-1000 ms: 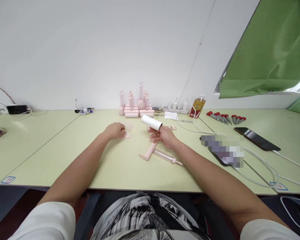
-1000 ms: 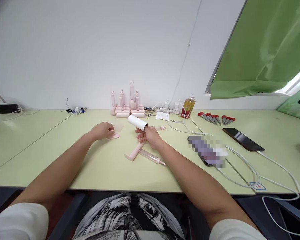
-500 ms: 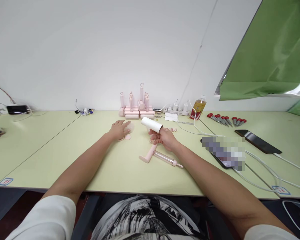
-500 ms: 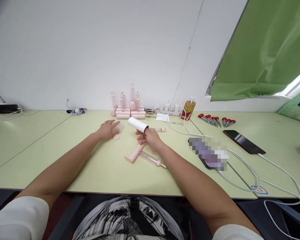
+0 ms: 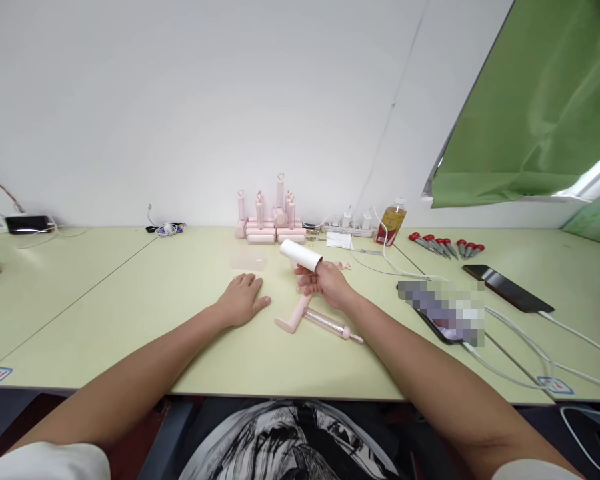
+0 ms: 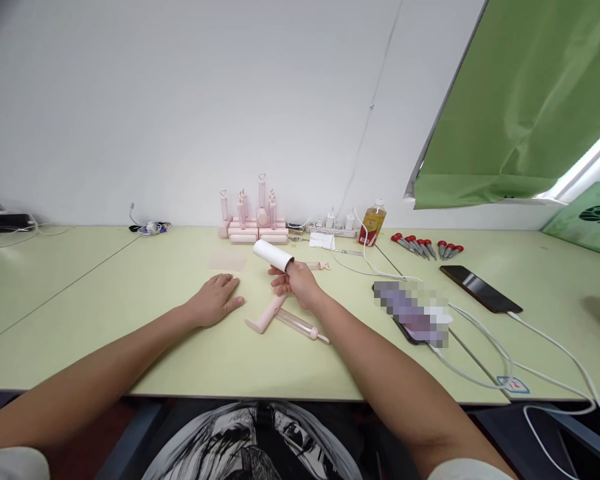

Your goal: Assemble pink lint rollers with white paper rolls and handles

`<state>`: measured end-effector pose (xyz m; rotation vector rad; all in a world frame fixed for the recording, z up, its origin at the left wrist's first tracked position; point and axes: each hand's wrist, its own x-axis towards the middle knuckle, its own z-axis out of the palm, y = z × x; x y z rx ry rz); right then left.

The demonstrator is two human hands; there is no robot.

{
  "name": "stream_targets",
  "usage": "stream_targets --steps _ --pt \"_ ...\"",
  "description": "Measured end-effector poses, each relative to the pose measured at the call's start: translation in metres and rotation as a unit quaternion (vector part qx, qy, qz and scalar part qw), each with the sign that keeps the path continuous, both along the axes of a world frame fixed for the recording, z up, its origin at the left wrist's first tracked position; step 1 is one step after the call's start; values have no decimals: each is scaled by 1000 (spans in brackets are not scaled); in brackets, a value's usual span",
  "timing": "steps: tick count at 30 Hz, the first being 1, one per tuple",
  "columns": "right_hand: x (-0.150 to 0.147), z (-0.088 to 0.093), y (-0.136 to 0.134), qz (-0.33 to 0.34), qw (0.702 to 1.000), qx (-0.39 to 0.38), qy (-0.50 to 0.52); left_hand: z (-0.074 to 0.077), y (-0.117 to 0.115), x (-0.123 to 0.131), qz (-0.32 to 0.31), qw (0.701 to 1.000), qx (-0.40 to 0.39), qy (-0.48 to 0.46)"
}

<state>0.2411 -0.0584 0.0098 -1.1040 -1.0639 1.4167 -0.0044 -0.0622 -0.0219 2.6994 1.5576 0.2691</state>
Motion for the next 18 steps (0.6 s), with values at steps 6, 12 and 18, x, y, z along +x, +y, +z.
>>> stream_targets --steps 6,12,18 --pt "2 -2 1 -3 1000 5 4 8 21 -11 -53 998 21 -11" --pt "2 -1 1 -14 1000 -2 3 33 51 -17 27 996 80 24" --pt "3 -4 2 -3 1000 7 4 33 73 -25 70 996 -40 39"
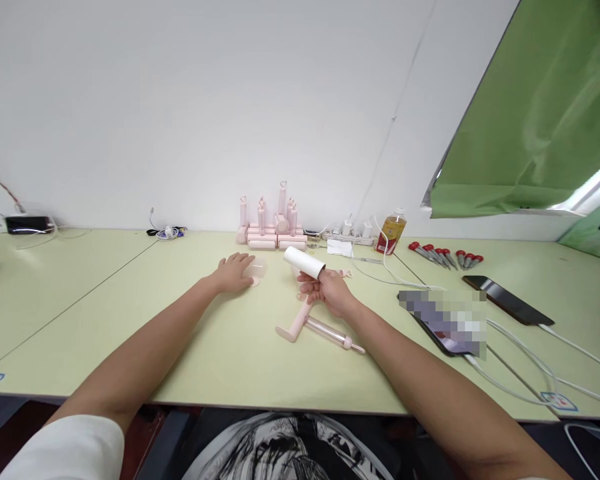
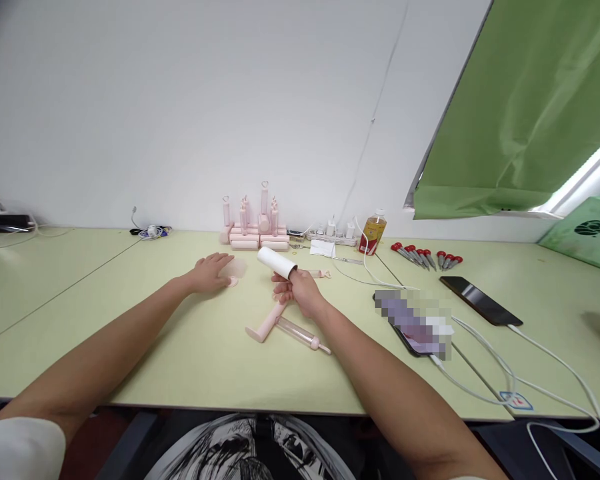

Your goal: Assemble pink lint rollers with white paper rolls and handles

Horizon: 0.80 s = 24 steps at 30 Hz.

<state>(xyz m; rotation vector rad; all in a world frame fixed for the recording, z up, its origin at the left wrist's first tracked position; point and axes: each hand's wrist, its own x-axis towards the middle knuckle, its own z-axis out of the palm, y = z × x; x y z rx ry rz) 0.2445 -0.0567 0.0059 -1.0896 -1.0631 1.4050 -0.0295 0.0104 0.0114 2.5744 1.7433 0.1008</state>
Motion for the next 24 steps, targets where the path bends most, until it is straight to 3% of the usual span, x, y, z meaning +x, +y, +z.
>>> stream_targets --steps 5,8,11,13,15,17,20,22,24 --pt "-1 -1 1 7 1000 -4 -20 -2 -6 5 14 997 35 -60" --pt "-3 0 -1 19 999 -2 -37 9 -19 17 6 974 59 -220" --pt "-6 0 -6 51 998 6 -39 21 -39 40 -47 891 -77 -445" --pt "-8 1 -9 77 996 12 -40 28 -51 54 -87 832 -164 -522" --pt "-8 2 -12 104 994 15 -43 36 -54 58 -88 799 -174 -568" --pt "-6 3 -13 129 990 19 -52 46 -46 47 -63 788 -133 -598" --pt "0 3 -10 133 982 52 -121 59 -21 6 38 773 21 -633" --pt "5 2 -8 133 962 101 -214 61 -4 -26 133 765 123 -618" --pt "10 2 -6 143 926 155 -313 54 7 -51 219 772 177 -570"
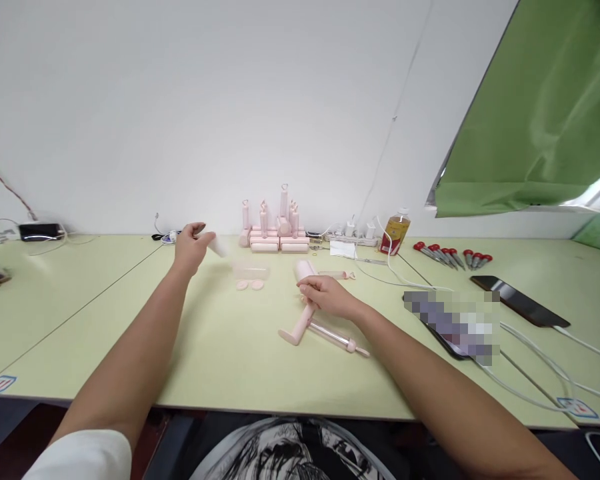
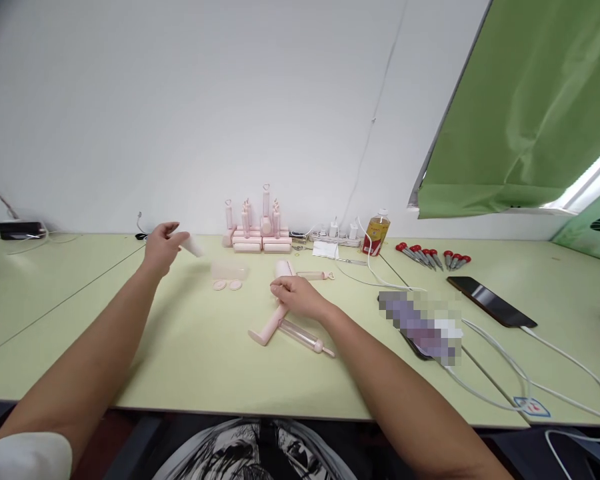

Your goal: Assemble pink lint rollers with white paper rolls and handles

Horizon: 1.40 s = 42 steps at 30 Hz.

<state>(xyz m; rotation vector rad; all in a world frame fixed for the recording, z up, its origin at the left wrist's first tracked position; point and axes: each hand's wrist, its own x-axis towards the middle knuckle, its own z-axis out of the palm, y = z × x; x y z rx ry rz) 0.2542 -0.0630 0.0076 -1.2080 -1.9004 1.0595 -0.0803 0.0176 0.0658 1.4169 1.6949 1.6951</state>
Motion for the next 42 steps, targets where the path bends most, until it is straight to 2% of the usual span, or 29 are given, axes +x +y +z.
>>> stream_targets --steps 3,6,10,16,23,26,29,30,31,32,33,34,35,36,38,42 --pt "5 4 -2 32 992 47 -109 -21 6 -16 53 995 -45 67" --pt "10 11 -6 81 982 45 -163 -40 7 -12 33 987 -85 129" --pt "14 17 -10 115 969 41 -214 -49 9 0 -7 977 -117 176" --pt "13 15 -12 148 952 -1 -266 -48 6 7 -33 964 -145 222" --pt "4 13 -18 139 960 13 -244 -48 9 0 -41 953 -152 257" --pt "1 11 -19 114 975 54 -184 -38 3 2 9 955 -134 264" --pt "-2 8 -16 95 984 106 -104 -18 -20 24 80 966 -22 246" --pt "-3 7 -15 89 986 118 -73 -12 -31 37 65 973 8 221" --pt "-3 7 -14 80 987 129 -43 -6 -43 52 11 981 4 194" --pt "-4 6 -14 68 988 140 -17 -3 -54 68 -78 983 -25 166" --pt "-4 5 -13 54 987 153 1 -1 -65 84 -190 970 -72 130" --pt "-4 4 -13 40 985 168 12 -1 -74 98 -293 945 -119 78" --pt "-5 3 -13 27 982 184 18 -3 -81 110 -382 911 -156 21" --pt "-5 3 -13 17 980 198 23 -7 -86 119 -440 881 -170 -26" --pt "-5 3 -14 11 977 213 32 -16 -91 128 -487 848 -187 -92" --pt "-7 3 -13 25 981 193 20 -34 -88 125 -510 814 -231 -152"
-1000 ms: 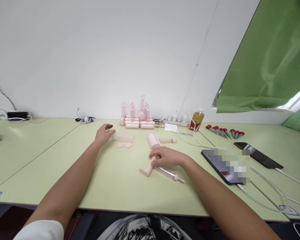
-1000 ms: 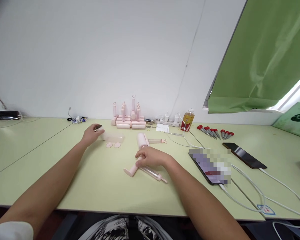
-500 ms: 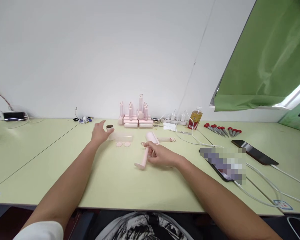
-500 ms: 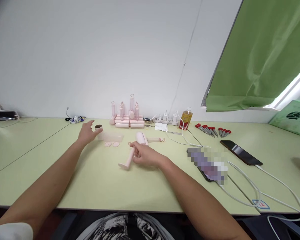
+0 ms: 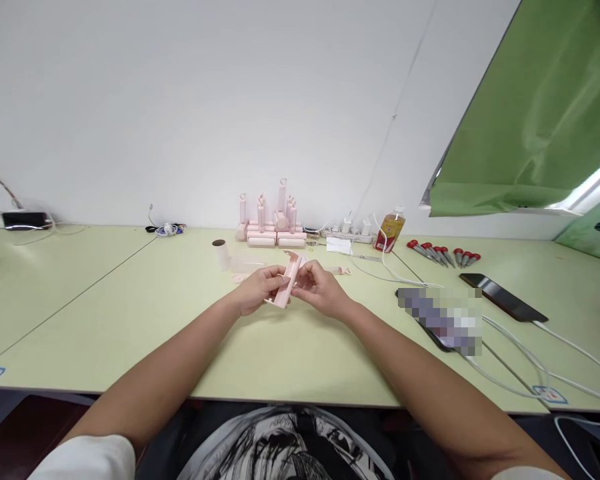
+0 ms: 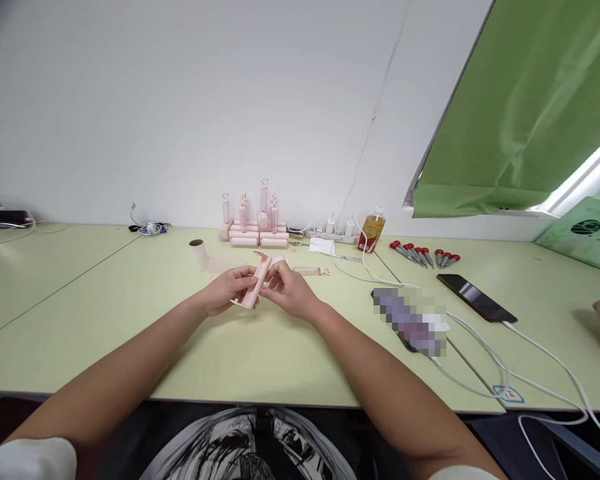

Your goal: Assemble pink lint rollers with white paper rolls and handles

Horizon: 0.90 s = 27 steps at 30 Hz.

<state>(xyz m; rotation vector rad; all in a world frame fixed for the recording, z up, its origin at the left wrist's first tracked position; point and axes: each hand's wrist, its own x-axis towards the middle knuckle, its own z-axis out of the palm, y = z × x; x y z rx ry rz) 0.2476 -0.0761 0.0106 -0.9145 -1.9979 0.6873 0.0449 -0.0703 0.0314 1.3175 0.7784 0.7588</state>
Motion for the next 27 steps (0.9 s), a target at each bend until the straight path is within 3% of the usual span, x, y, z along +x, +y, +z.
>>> stream_targets --steps 8,22,27 --pt "1 -4 7 20 994 -68 -80 -11 1 -9 -42 998 -36 -43" --pt "1 0 3 133 960 -130 -210 -19 4 -14 -121 990 -56 -47" --pt "-1 1 2 183 951 -139 -208 -22 2 -11 -139 988 -25 -63"
